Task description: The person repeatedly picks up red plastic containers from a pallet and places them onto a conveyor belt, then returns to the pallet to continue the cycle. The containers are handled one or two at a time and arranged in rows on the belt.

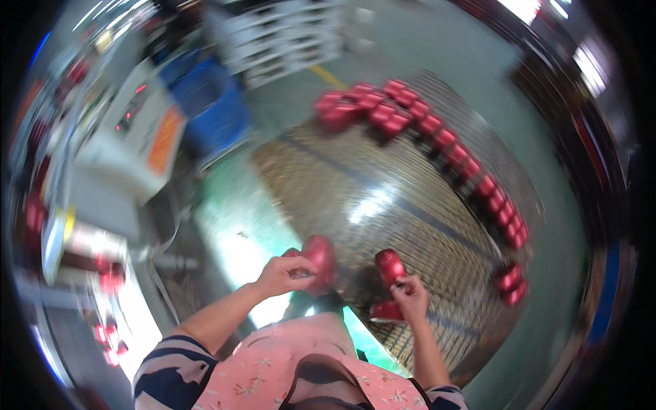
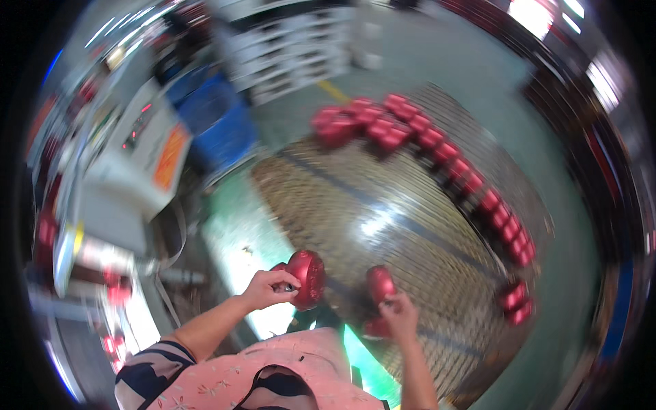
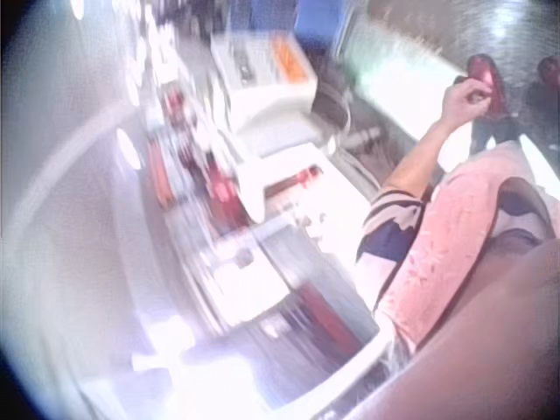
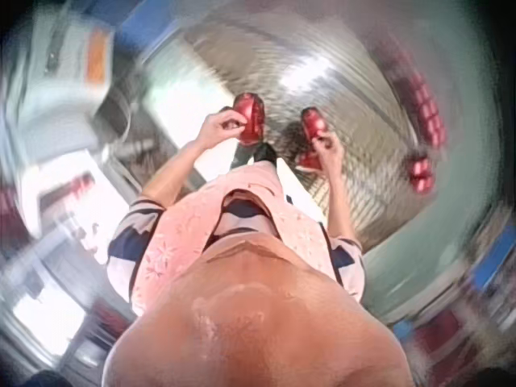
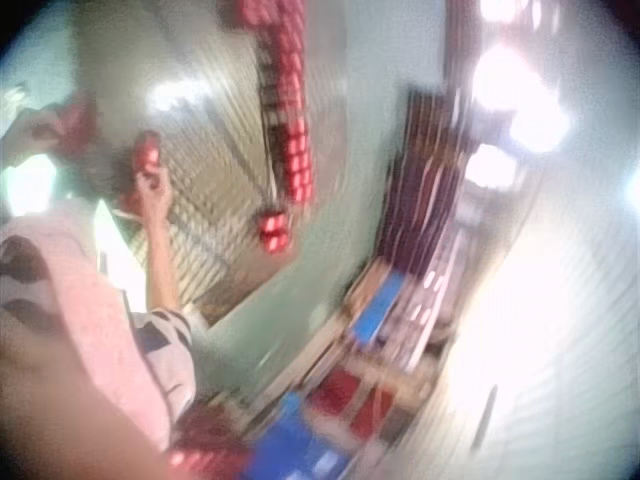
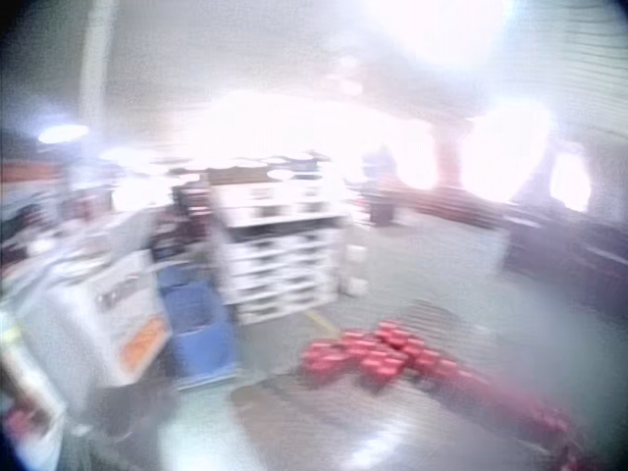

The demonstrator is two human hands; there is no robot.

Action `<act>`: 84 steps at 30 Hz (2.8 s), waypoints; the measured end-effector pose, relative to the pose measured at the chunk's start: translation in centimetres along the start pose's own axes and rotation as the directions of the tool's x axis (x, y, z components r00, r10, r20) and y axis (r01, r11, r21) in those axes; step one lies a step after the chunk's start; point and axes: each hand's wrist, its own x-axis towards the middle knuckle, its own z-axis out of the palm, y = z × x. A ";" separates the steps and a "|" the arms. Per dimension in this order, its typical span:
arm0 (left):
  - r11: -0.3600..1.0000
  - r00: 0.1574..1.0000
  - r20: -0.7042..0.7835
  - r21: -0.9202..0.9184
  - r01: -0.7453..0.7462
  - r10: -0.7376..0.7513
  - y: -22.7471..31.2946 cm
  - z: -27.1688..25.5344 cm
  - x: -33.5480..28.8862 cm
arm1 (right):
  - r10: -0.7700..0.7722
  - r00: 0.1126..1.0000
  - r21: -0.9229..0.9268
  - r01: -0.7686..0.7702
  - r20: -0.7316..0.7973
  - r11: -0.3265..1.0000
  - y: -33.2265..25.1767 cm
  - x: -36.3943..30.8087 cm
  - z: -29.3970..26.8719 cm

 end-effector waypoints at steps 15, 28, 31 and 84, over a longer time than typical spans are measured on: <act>0.902 -0.070 -0.923 -0.352 -0.252 -0.379 -2.2 -2.1 -52.6 | -0.301 0.048 0.287 0.195 0.952 0.938 -27.5 -24.6 42.6; 0.780 -0.488 -0.643 -0.611 -0.137 -0.590 -9.4 -8.3 -61.8 | 0.038 -0.362 0.052 0.236 0.931 0.970 -28.0 -43.1 63.7; 0.754 -0.515 -0.625 -0.654 -0.065 -0.586 -11.7 -9.2 -62.8 | 0.103 -0.385 0.031 0.327 0.917 0.945 -27.4 -44.6 65.9; 0.952 0.426 -0.867 -0.305 -0.040 -0.260 -15.1 -5.6 -41.6 | -0.224 0.969 -0.414 0.164 -0.101 0.895 3.4 -11.3 3.2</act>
